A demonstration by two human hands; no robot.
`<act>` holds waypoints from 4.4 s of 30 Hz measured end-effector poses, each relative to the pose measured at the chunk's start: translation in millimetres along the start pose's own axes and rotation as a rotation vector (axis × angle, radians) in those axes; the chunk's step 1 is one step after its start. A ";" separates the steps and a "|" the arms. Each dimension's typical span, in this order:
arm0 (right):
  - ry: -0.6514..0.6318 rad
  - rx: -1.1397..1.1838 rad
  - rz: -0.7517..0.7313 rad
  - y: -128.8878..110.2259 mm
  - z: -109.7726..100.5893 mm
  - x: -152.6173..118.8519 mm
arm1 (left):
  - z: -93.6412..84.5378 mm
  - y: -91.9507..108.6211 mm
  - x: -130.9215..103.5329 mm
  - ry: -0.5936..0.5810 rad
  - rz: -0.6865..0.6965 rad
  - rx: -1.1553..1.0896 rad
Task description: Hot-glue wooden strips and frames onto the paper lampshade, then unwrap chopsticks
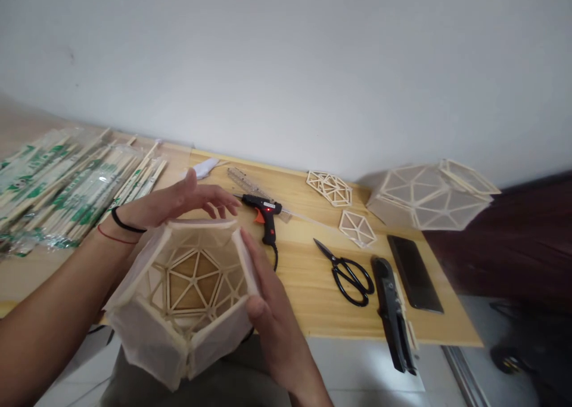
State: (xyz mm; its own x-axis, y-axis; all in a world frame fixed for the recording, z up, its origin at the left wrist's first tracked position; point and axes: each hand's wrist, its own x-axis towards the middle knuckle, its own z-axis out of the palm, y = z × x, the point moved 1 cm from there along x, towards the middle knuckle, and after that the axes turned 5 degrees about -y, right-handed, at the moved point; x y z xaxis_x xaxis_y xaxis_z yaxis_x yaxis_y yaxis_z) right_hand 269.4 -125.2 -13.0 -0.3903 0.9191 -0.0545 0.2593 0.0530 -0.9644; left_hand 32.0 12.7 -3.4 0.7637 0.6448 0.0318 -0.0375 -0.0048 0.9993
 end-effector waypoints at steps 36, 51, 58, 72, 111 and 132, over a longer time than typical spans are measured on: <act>0.093 0.056 -0.037 -6.4 4.1 3.4 | -8.3 33.8 -20.9 -0.132 0.044 0.221; 0.247 -0.135 -0.133 6.5 8.4 -7.8 | 3.6 36.6 -15.0 -0.162 0.021 0.218; 0.394 -0.154 -0.059 13.7 -13.3 13.3 | 7.3 33.1 -13.8 -0.008 0.016 0.243; 0.150 -0.246 -0.244 0.2 -63.2 96.9 | 13.2 14.7 -9.9 0.352 0.021 -0.067; 0.302 0.080 -0.134 33.1 -67.4 106.7 | -20.6 18.7 -24.5 0.583 0.368 0.025; 0.318 0.156 -0.119 37.4 -69.1 107.8 | -35.2 33.9 -39.2 0.267 0.230 0.221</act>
State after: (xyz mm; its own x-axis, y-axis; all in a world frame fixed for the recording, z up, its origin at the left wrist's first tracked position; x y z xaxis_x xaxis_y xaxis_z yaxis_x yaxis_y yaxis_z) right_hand 298.1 2.9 -37.1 -0.1089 0.9868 0.1202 0.0811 0.1293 -0.9883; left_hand -21.9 14.1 28.5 0.5564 0.7832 0.2774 -0.0264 -0.3170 0.9481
